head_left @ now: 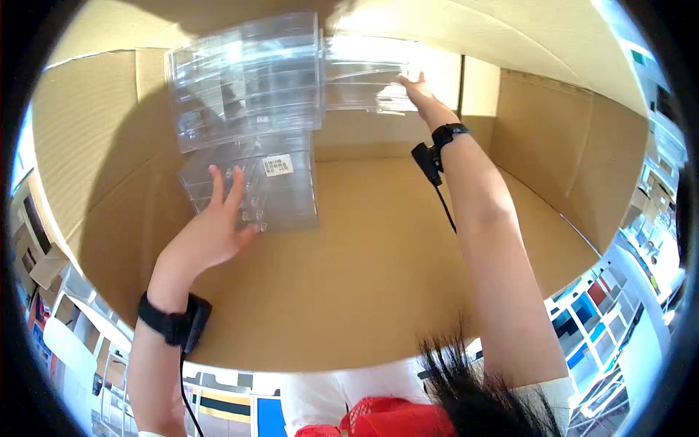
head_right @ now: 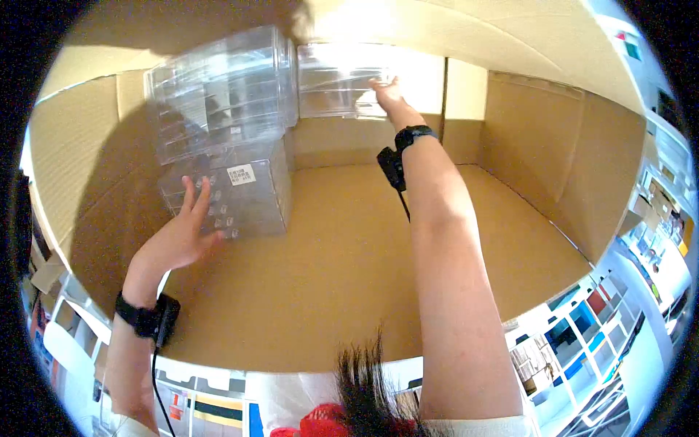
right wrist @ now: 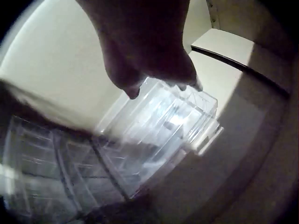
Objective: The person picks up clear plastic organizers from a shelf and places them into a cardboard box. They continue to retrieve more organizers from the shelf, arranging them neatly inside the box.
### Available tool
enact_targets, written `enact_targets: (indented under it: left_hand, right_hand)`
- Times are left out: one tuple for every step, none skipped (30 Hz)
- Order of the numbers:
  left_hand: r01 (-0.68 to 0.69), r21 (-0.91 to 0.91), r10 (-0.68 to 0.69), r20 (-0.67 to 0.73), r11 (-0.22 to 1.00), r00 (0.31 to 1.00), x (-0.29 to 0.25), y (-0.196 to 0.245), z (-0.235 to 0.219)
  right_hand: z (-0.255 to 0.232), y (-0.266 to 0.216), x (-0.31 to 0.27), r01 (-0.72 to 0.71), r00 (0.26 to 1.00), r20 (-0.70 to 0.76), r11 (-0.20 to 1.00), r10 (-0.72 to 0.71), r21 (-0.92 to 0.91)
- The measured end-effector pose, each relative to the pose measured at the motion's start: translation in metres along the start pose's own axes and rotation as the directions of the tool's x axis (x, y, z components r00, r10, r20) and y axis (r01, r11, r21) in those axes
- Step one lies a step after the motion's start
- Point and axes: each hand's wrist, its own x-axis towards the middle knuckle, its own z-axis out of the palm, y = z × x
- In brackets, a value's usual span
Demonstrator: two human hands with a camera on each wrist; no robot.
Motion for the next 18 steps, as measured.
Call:
enact_targets:
  left_hand:
    - [0.004,-0.005,-0.004,0.005,1.000,1.000,0.000,0.000,0.000]
    - [0.007,-0.008,-0.007,0.009,1.000,1.000,0.000,-0.001,-0.002]
    - [0.004,0.018,-0.004,0.012,1.000,1.000,0.002,-0.004,-0.004]
    - [-0.001,0.043,0.000,0.013,0.999,1.000,0.004,-0.008,-0.005]
    - [-0.007,0.068,0.006,0.011,0.998,1.000,0.003,-0.009,-0.005]
    - [-0.019,0.064,0.022,-0.049,0.998,0.999,-0.004,-0.007,-0.006]
    - [-0.030,0.060,0.037,-0.111,0.998,0.993,-0.011,-0.005,-0.007]
    - [-0.040,0.059,0.050,-0.176,0.997,0.983,-0.024,0.003,-0.014]
    - [-0.054,0.018,0.056,-0.194,0.998,0.979,-0.040,0.014,-0.023]
    - [-0.065,-0.018,0.060,-0.216,0.998,0.974,-0.064,0.031,-0.031]
    - [-0.077,-0.052,0.062,-0.244,0.996,0.968,-0.094,0.046,-0.040]
    - [-0.096,-0.054,0.077,-0.273,0.994,0.959,-0.123,0.054,-0.047]
    - [-0.119,-0.055,0.097,-0.306,0.991,0.947,-0.153,0.063,-0.050]
    - [-0.141,-0.058,0.114,-0.334,0.988,0.936,-0.185,0.071,-0.050]
    - [-0.159,-0.121,0.105,-0.365,0.980,0.925,-0.216,0.076,-0.049]
    - [-0.182,-0.186,0.098,-0.390,0.966,0.916,-0.241,0.077,-0.046]
    - [-0.202,-0.247,0.086,-0.411,0.948,0.907,-0.269,0.073,-0.038]
    - [-0.359,-0.131,0.222,-0.583,0.924,0.782,-0.280,0.054,-0.018]
  right_hand:
    - [-0.005,-0.012,-0.020,-0.011,0.996,0.087,1.000,0.013,-0.023]
    - [-0.011,-0.023,-0.041,-0.020,0.985,0.172,0.999,0.028,-0.046]
    - [-0.020,-0.030,-0.061,0.039,0.968,0.249,0.991,-0.006,-0.127]
    - [-0.033,-0.037,-0.078,0.104,0.945,0.325,0.973,-0.033,-0.204]
    - [-0.046,-0.037,-0.083,0.120,0.932,0.362,0.965,-0.028,-0.234]
    - [-0.066,-0.066,-0.133,0.053,0.949,0.313,0.955,0.042,-0.290]
    - [-0.083,-0.064,-0.137,0.148,0.935,0.353,0.944,-0.037,-0.295]
    - [-0.104,-0.064,-0.143,0.246,0.912,0.393,0.923,-0.117,-0.296]
    - [-0.123,-0.071,-0.165,0.292,0.915,0.356,0.922,-0.191,-0.256]
    - [-0.146,-0.072,-0.177,0.319,0.928,0.303,0.886,-0.219,-0.337]
    - [-0.169,-0.080,-0.216,0.278,0.953,0.213,0.905,-0.216,-0.324]
    - [-0.193,-0.071,-0.231,0.339,0.935,0.217,0.888,-0.281,-0.310]
    - [-0.215,-0.077,-0.276,0.346,0.937,0.186,0.872,-0.297,-0.345]
    - [-0.232,-0.076,-0.325,0.367,0.930,0.118,0.869,-0.348,-0.333]
    - [-0.251,-0.049,-0.343,0.426,0.903,0.108,0.833,-0.415,-0.353]
    - [-0.260,-0.036,-0.384,0.396,0.917,0.057,0.888,-0.394,-0.233]
    - [-0.275,-0.022,-0.423,0.348,0.937,0.081,0.893,-0.340,-0.284]
    - [-0.289,0.008,-0.449,0.403,0.911,0.086,0.832,-0.402,-0.380]
